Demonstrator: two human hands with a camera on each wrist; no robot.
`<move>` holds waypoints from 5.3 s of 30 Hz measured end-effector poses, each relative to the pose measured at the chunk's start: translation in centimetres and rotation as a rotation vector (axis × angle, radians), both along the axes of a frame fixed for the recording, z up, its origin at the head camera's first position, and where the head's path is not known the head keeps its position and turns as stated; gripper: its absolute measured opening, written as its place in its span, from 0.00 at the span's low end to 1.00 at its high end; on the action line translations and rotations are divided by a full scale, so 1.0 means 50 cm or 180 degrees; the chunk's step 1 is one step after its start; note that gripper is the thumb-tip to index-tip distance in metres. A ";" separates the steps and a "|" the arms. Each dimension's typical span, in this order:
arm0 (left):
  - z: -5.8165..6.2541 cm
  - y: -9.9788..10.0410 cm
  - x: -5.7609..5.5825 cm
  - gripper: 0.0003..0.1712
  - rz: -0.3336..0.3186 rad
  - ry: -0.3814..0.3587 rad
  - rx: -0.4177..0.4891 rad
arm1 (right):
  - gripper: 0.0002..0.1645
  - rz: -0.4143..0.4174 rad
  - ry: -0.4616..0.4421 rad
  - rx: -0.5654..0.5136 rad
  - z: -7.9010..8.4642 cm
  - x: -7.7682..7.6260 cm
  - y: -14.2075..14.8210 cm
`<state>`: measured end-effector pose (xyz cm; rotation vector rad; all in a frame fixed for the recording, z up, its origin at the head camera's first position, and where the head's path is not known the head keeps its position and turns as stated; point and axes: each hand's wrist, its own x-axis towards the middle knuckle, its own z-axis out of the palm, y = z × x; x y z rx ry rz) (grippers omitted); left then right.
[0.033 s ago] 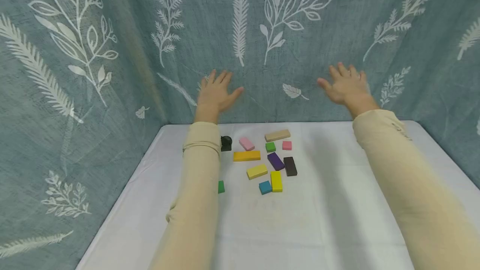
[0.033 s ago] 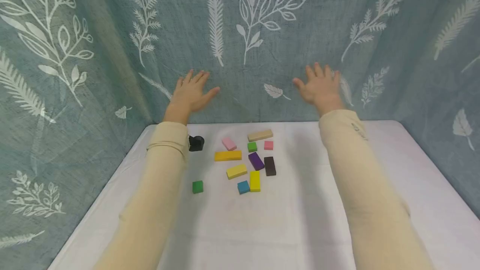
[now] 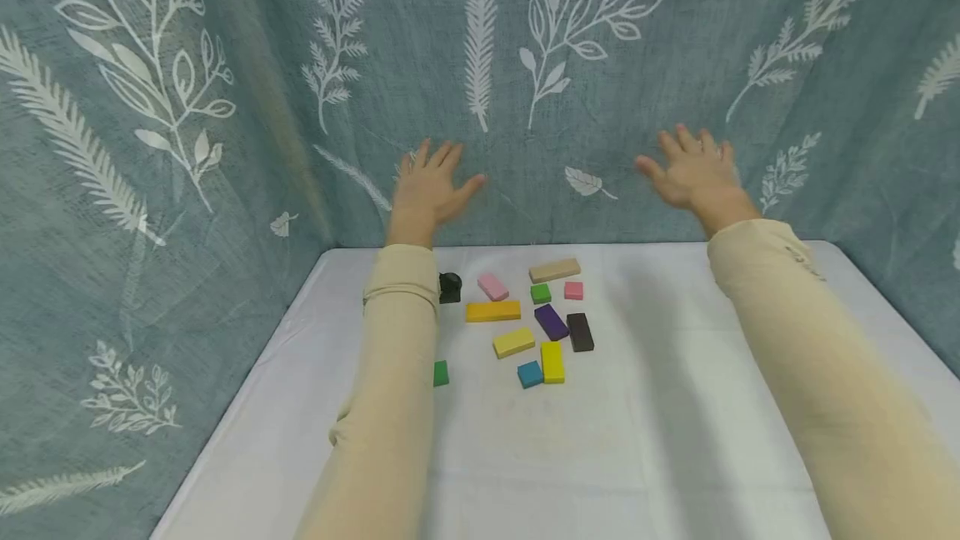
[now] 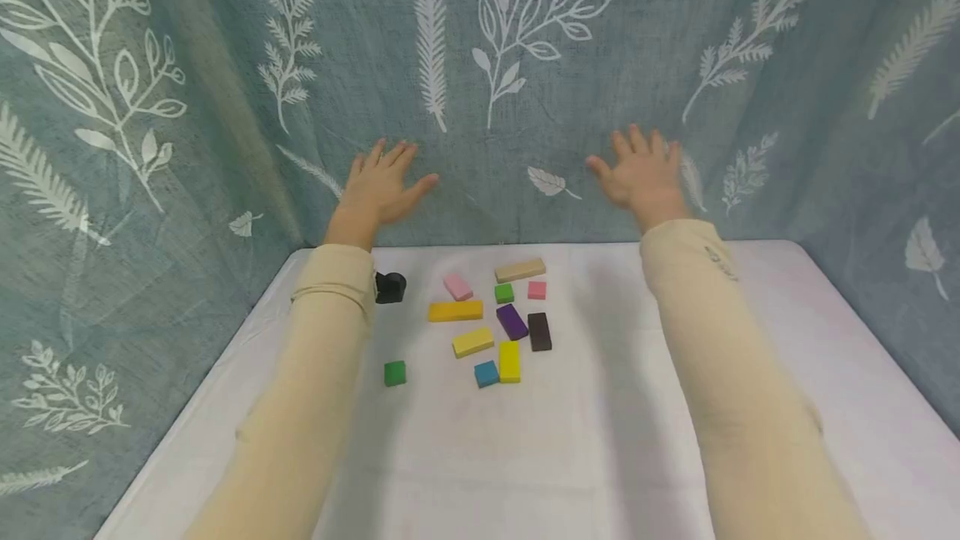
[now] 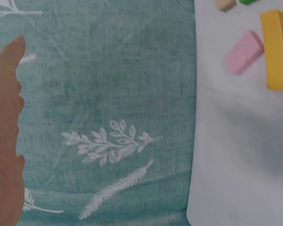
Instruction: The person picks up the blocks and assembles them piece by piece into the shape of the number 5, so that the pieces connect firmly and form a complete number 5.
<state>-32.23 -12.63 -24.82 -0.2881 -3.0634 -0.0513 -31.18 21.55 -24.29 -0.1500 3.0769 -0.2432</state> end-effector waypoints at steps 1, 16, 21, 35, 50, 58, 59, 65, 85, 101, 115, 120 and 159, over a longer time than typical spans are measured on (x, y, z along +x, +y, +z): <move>-0.002 -0.001 0.001 0.42 -0.0006 -0.0024 -0.0023 | 0.47 0.0029 -0.0023 0.0009 -0.003 0.001 0.003; -0.025 -0.022 0.008 0.24 -0.0912 0.0067 0.1383 | 0.40 0.0174 0.0792 -0.1842 -0.036 0.018 0.032; -0.061 -0.065 0.035 0.19 -0.1060 -0.0018 0.1958 | 0.37 0.0124 0.1065 -0.2452 -0.052 0.035 0.045; -0.219 -0.135 0.122 0.17 -0.1311 -0.0511 0.2396 | 0.29 0.0337 0.1295 -0.2710 -0.156 0.083 0.075; -0.345 -0.181 0.185 0.19 -0.1205 -0.0769 0.2383 | 0.29 0.0559 0.1100 -0.2925 -0.259 0.100 0.071; -0.389 -0.185 0.195 0.19 -0.1281 -0.0877 0.2523 | 0.28 0.0517 0.1064 -0.3015 -0.306 0.104 0.075; -0.392 -0.184 0.196 0.20 -0.1268 -0.0885 0.2531 | 0.28 0.0531 0.1055 -0.3020 -0.309 0.104 0.074; -0.412 -0.184 0.208 0.22 -0.1193 -0.0844 0.2639 | 0.27 0.0551 0.0986 -0.2940 -0.319 0.099 0.069; -0.433 -0.191 0.242 0.22 -0.1357 -0.0475 0.2524 | 0.26 0.0691 0.0639 -0.2891 -0.356 0.037 0.014; -0.437 -0.189 0.246 0.21 -0.1402 -0.0312 0.2498 | 0.27 0.0820 0.0255 -0.2481 -0.362 -0.034 -0.031; -0.437 -0.190 0.246 0.20 -0.1427 -0.0302 0.2519 | 0.25 0.0980 0.0213 -0.2037 -0.380 -0.070 -0.094; -0.436 -0.191 0.246 0.20 -0.1453 -0.0297 0.2510 | 0.25 0.1047 0.0108 -0.2039 -0.387 -0.087 -0.105; -0.444 -0.195 0.244 0.20 -0.1402 -0.0287 0.2501 | 0.19 0.1514 -0.0395 -0.1219 -0.384 -0.129 -0.179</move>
